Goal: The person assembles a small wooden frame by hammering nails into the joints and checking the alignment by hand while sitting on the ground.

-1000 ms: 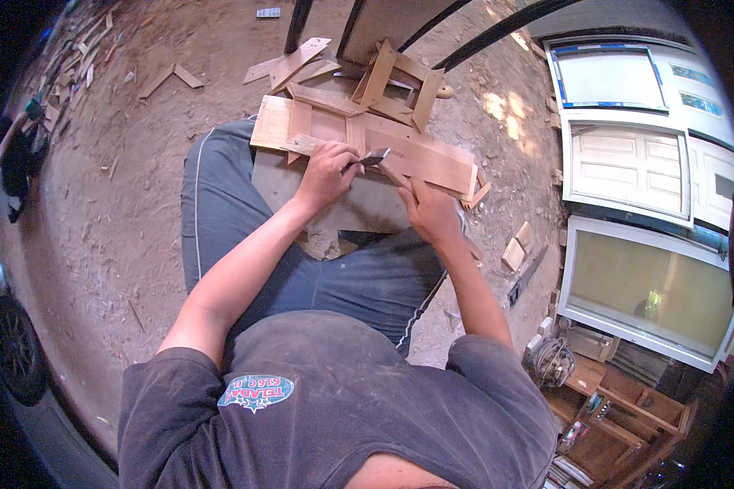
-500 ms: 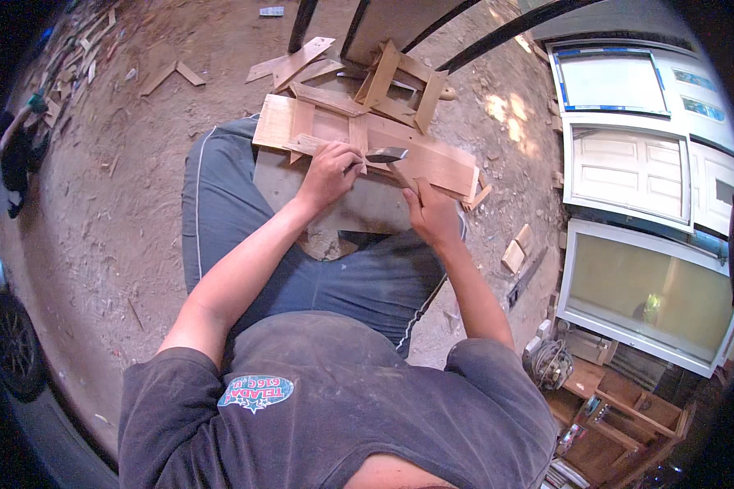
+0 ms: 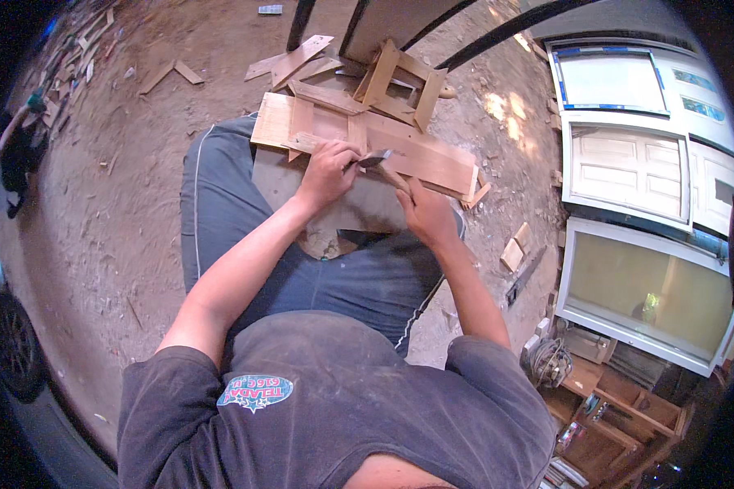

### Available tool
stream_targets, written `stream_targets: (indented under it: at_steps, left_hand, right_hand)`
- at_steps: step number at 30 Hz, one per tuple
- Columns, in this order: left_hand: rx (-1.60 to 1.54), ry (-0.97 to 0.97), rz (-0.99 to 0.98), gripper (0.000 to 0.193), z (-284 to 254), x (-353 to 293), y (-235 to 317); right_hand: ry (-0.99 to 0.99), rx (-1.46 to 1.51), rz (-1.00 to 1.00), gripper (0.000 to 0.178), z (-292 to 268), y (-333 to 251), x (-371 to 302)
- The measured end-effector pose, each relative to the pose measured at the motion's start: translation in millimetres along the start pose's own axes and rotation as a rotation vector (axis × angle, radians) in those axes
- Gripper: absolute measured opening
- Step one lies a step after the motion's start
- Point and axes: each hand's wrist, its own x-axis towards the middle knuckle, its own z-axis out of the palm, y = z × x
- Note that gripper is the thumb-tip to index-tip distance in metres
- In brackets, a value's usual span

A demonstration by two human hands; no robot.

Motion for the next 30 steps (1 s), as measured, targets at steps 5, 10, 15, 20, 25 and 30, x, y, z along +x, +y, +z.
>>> stream_targets:
  at_steps: [5, 10, 15, 20, 25, 30]
  left_hand:
    - [-0.001, -0.045, -0.015, 0.014, -0.8, -0.5, -2.0]
    - [-0.014, -0.045, -0.033, 0.013, 1.4, -1.4, -5.5]
    - [0.007, -0.036, -0.040, 0.013, 1.3, -1.8, -4.1]
    - [-0.002, -0.019, -0.046, 0.012, 1.7, -1.8, -4.6]
    - [-0.009, -0.028, -0.035, 0.012, 1.3, -0.7, -5.1]
    - [-0.009, -0.042, -0.026, 0.012, -0.8, 0.6, -3.9]
  right_hand:
    - [0.067, 0.026, -0.005, 0.032, 0.1, -0.4, 0.0]
    - [0.018, 0.067, 0.086, 0.032, -6.0, -6.6, 1.5]
    - [-0.049, 0.011, 0.108, 0.032, -8.8, -6.8, 4.2]
    - [0.012, 0.041, 0.091, 0.032, -4.3, -5.3, 2.0]
    - [0.044, 0.045, 0.092, 0.033, -3.0, -6.3, -0.5]
    - [0.047, 0.081, 0.112, 0.033, -2.2, -6.0, -1.2]
